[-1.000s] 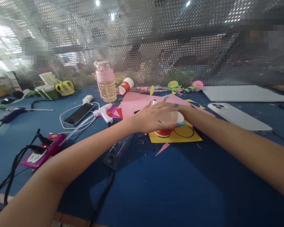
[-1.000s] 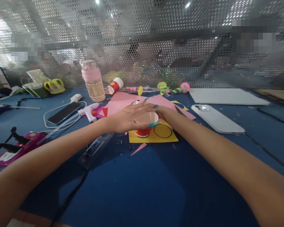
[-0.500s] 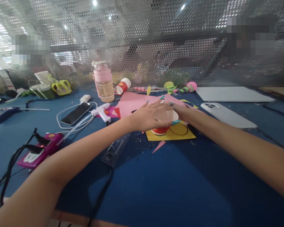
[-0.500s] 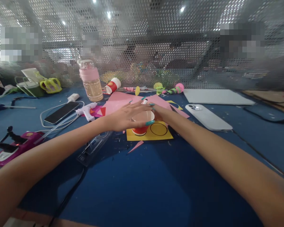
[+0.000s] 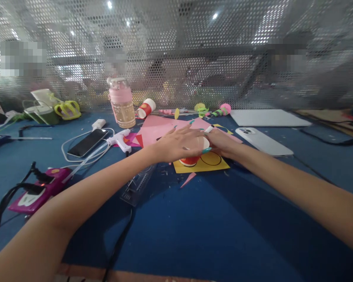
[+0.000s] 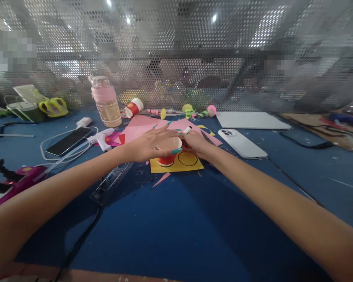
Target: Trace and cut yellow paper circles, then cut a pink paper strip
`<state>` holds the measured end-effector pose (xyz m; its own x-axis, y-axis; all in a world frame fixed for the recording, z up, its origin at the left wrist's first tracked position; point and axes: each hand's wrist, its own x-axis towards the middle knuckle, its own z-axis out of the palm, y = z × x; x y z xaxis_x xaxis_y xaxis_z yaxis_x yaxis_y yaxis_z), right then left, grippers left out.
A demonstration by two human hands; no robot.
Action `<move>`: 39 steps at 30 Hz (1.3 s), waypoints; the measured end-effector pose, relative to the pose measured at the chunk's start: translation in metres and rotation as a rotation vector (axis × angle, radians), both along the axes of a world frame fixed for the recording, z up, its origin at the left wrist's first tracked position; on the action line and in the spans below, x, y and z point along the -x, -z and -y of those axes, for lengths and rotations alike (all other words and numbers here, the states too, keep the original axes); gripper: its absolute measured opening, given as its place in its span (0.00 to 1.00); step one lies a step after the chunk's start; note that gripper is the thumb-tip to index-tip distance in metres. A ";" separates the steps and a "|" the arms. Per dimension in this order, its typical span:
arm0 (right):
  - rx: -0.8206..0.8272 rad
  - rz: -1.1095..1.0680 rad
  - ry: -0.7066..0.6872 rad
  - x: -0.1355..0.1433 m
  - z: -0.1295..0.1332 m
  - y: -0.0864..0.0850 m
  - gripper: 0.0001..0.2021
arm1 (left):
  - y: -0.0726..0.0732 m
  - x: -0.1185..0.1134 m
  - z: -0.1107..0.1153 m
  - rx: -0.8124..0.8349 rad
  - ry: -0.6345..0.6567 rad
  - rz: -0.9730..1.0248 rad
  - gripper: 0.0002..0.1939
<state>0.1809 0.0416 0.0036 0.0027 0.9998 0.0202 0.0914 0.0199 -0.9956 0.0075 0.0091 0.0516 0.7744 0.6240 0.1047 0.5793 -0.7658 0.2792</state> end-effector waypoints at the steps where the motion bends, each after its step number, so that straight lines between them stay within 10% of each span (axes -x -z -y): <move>1: 0.035 -0.014 0.008 0.000 0.004 -0.001 0.17 | 0.000 0.000 0.000 -0.003 0.001 -0.002 0.29; 20: 0.071 -0.084 0.253 -0.005 0.065 -0.002 0.15 | 0.001 0.001 -0.004 -0.037 0.005 -0.028 0.30; 39: -0.232 0.090 0.048 0.001 0.094 0.002 0.22 | 0.003 0.002 -0.006 -0.047 0.019 -0.008 0.29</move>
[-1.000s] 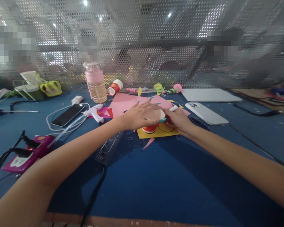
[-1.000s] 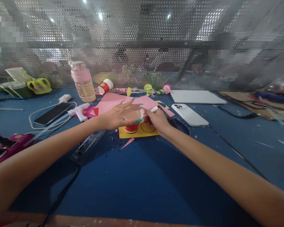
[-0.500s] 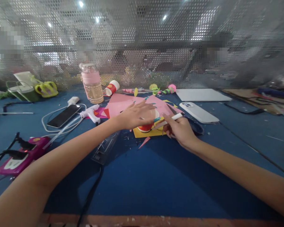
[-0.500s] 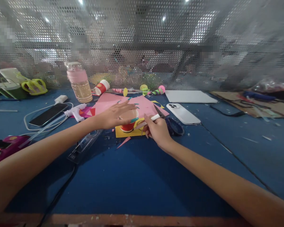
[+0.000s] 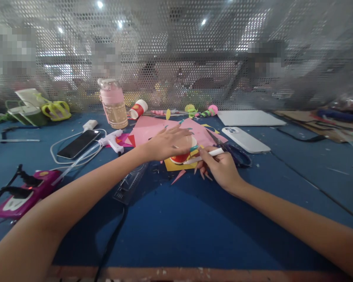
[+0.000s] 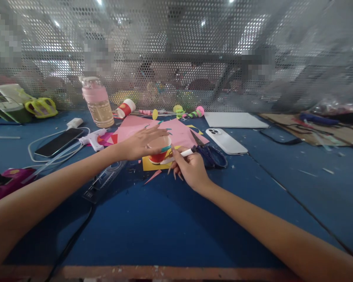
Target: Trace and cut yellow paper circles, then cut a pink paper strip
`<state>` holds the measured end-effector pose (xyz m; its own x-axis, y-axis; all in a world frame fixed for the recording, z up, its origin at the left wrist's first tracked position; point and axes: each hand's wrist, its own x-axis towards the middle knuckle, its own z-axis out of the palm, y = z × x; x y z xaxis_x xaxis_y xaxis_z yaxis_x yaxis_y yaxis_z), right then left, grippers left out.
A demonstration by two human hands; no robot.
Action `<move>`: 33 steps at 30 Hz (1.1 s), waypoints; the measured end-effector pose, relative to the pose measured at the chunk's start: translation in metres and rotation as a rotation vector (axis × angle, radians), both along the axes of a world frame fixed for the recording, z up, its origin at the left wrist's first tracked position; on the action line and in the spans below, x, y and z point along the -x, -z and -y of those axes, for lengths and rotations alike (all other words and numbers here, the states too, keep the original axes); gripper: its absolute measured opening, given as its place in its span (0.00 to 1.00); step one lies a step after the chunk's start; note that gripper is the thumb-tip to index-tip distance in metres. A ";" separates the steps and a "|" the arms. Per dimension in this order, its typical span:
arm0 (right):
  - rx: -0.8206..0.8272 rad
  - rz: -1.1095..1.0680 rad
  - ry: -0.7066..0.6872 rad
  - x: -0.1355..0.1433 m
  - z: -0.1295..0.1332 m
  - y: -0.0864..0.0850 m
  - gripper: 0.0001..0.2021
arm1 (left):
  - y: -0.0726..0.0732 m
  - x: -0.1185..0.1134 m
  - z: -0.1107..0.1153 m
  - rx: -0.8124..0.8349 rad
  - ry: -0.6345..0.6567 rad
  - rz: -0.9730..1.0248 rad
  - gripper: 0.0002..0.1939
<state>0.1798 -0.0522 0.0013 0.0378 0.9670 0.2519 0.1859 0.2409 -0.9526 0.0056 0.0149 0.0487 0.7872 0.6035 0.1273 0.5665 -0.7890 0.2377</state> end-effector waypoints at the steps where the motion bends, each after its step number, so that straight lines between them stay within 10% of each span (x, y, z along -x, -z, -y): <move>1: -0.064 0.029 0.019 -0.001 0.003 0.000 0.20 | 0.000 0.000 0.000 0.000 0.000 0.000 0.29; 10: -0.955 0.744 -0.122 0.002 0.027 -0.003 0.09 | -0.002 -0.001 0.005 0.019 -0.006 -0.018 0.29; 16: -1.194 1.098 -0.120 0.028 0.027 -0.002 0.11 | 0.001 -0.001 0.004 0.018 -0.004 -0.016 0.30; 33: -0.948 1.399 0.070 0.077 0.019 0.003 0.14 | 0.005 0.001 -0.001 0.001 0.029 0.008 0.28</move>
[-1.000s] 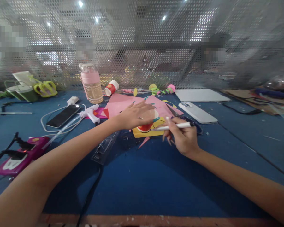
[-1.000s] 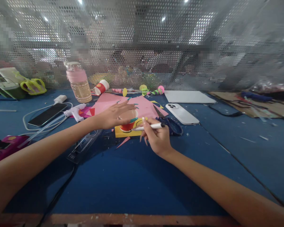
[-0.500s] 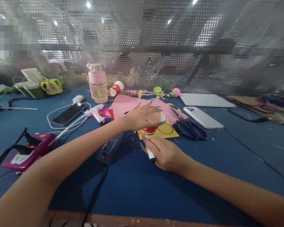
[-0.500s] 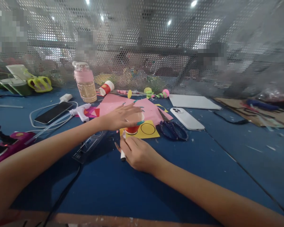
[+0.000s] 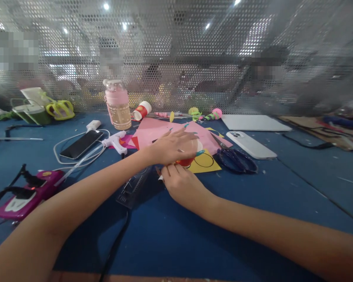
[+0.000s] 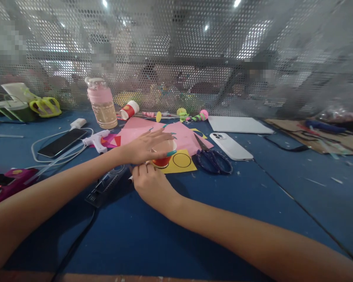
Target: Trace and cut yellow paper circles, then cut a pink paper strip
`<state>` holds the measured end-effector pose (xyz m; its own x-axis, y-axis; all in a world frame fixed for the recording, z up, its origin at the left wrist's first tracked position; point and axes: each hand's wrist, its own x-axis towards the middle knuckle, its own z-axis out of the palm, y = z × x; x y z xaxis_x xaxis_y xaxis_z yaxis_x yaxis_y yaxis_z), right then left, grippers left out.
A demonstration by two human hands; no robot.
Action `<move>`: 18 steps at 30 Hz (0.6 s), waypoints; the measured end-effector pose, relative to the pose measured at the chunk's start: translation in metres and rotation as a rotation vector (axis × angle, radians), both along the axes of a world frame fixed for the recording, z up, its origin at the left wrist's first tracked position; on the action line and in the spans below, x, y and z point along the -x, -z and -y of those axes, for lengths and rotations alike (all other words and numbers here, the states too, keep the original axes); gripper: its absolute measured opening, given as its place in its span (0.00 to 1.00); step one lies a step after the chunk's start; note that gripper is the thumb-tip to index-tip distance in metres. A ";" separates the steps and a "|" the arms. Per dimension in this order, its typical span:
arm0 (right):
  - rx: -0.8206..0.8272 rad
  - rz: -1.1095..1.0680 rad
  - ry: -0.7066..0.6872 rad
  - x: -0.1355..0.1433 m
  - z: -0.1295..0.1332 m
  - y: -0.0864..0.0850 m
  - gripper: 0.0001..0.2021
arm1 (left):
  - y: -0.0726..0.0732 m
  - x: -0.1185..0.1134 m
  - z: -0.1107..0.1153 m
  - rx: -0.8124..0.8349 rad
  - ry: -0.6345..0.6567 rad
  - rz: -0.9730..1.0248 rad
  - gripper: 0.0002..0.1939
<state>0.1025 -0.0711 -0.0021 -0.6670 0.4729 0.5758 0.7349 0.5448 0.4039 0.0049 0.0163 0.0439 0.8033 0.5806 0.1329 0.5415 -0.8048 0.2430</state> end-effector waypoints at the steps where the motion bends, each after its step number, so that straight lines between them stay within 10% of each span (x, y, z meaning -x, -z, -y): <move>1: 0.010 0.005 0.012 0.001 -0.001 0.000 0.14 | -0.001 0.000 0.000 0.006 -0.007 0.000 0.29; 18: 0.129 0.100 0.042 0.002 -0.005 0.001 0.14 | -0.005 -0.001 0.002 0.014 -0.036 -0.026 0.28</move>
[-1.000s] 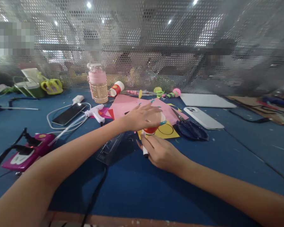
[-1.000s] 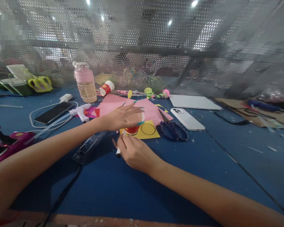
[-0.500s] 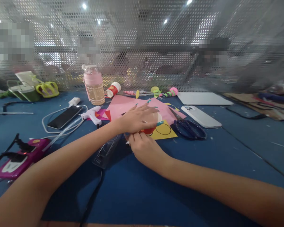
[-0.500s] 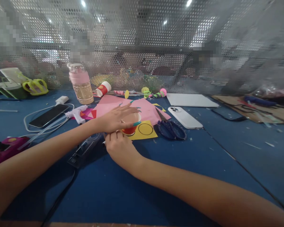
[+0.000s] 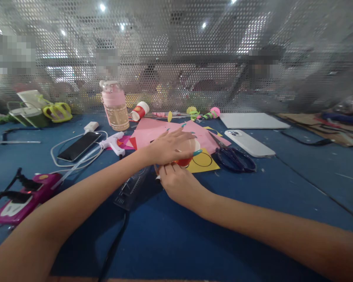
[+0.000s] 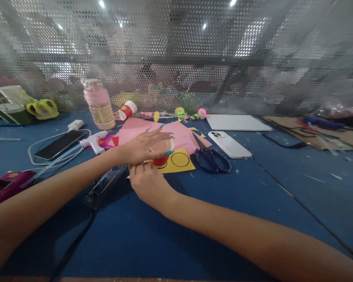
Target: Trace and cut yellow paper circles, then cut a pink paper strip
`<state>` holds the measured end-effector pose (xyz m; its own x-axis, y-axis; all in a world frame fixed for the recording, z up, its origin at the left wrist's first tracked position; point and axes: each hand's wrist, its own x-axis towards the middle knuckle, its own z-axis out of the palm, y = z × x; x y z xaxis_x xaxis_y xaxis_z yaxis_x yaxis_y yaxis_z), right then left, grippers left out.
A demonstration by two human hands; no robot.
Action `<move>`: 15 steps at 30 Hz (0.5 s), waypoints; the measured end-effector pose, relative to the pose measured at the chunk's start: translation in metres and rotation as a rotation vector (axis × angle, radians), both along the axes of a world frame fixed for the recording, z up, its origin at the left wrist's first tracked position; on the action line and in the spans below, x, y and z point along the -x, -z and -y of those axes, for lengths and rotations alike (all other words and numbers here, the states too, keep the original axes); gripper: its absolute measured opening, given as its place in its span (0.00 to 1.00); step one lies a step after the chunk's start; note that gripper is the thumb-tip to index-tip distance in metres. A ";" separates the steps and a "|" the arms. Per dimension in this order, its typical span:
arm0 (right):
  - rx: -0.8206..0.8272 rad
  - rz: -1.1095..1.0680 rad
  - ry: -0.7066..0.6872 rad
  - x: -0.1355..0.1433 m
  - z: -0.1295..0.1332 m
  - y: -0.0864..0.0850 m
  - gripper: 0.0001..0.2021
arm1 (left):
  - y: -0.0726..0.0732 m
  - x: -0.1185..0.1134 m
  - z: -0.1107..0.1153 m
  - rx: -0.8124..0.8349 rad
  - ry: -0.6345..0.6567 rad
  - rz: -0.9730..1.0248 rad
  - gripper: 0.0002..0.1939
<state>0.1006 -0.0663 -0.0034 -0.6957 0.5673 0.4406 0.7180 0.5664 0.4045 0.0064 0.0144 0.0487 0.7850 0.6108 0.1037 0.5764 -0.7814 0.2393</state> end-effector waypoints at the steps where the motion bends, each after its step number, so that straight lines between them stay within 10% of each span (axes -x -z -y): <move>1: -0.016 -0.010 -0.010 -0.001 0.001 0.000 0.13 | 0.000 0.000 0.000 -0.004 0.007 -0.001 0.28; 15: -0.114 -0.075 -0.284 -0.040 0.014 -0.004 0.17 | -0.002 0.001 0.002 0.013 0.005 0.008 0.28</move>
<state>0.1401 -0.0798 0.0008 -0.7826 0.2994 0.5459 0.5680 0.7024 0.4290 0.0049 0.0123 0.0508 0.7871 0.6083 0.1019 0.5706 -0.7808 0.2545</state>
